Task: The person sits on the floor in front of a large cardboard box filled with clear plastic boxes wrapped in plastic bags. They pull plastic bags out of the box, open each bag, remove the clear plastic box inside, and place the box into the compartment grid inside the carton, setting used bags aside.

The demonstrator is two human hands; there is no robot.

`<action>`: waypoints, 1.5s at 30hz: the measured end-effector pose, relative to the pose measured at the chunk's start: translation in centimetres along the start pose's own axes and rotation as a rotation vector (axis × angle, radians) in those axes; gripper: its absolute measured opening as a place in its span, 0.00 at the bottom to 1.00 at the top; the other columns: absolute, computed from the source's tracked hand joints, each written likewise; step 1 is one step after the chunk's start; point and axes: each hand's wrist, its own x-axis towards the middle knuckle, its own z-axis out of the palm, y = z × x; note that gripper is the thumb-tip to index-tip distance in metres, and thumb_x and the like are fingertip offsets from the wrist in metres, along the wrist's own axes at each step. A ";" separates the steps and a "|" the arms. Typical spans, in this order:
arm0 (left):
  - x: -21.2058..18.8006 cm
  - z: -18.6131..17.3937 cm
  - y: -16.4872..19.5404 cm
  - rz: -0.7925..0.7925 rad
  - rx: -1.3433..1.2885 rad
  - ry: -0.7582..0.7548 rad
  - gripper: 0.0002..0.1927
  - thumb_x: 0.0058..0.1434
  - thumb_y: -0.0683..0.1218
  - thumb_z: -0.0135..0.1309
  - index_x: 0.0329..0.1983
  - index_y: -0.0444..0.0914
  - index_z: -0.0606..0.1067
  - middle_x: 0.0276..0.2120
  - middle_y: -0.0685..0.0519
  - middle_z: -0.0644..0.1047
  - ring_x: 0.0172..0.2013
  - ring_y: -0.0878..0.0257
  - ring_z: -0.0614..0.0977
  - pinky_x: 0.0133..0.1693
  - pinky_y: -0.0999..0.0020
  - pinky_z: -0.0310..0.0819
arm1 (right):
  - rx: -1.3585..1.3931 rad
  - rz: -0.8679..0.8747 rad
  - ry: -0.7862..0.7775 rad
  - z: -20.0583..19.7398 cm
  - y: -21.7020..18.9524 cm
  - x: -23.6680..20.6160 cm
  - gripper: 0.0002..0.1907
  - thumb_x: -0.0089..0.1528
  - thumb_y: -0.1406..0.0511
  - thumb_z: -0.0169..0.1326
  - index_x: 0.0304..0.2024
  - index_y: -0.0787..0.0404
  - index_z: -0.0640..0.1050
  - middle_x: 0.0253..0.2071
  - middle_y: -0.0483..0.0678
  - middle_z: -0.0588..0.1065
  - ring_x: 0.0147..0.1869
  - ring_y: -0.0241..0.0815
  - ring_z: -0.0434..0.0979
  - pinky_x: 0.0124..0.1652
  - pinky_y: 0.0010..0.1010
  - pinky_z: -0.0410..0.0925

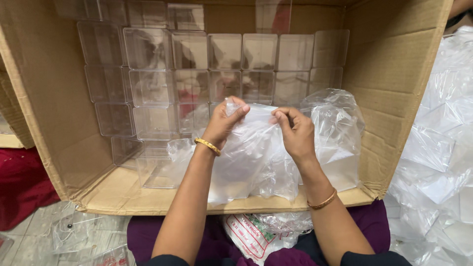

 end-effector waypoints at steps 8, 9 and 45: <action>-1.3 -0.9 0.9 -0.057 0.016 -0.156 0.20 0.67 0.60 0.51 0.36 0.40 0.79 0.33 0.59 0.78 0.36 0.71 0.73 0.41 0.75 0.67 | 1.003 0.349 -0.323 -0.8 3.2 -0.3 0.13 0.75 0.62 0.50 0.41 0.65 0.78 0.27 0.37 0.72 0.29 0.27 0.68 0.31 0.20 0.64; -1.6 -1.5 1.1 -0.039 -0.147 -0.157 0.19 0.69 0.60 0.53 0.35 0.41 0.77 0.32 0.58 0.77 0.36 0.69 0.72 0.41 0.74 0.66 | 1.079 0.407 -0.497 -1.4 3.6 -0.7 0.16 0.76 0.61 0.51 0.40 0.66 0.79 0.24 0.36 0.70 0.25 0.26 0.66 0.26 0.17 0.62; -1.8 3.2 1.9 0.156 0.042 0.130 0.07 0.69 0.43 0.55 0.43 0.34 0.78 0.27 0.62 0.71 0.26 0.75 0.67 0.29 0.78 0.59 | 0.924 0.287 -0.196 -1.3 4.0 -0.2 0.15 0.73 0.62 0.48 0.54 0.67 0.76 0.44 0.49 0.78 0.44 0.37 0.78 0.44 0.29 0.73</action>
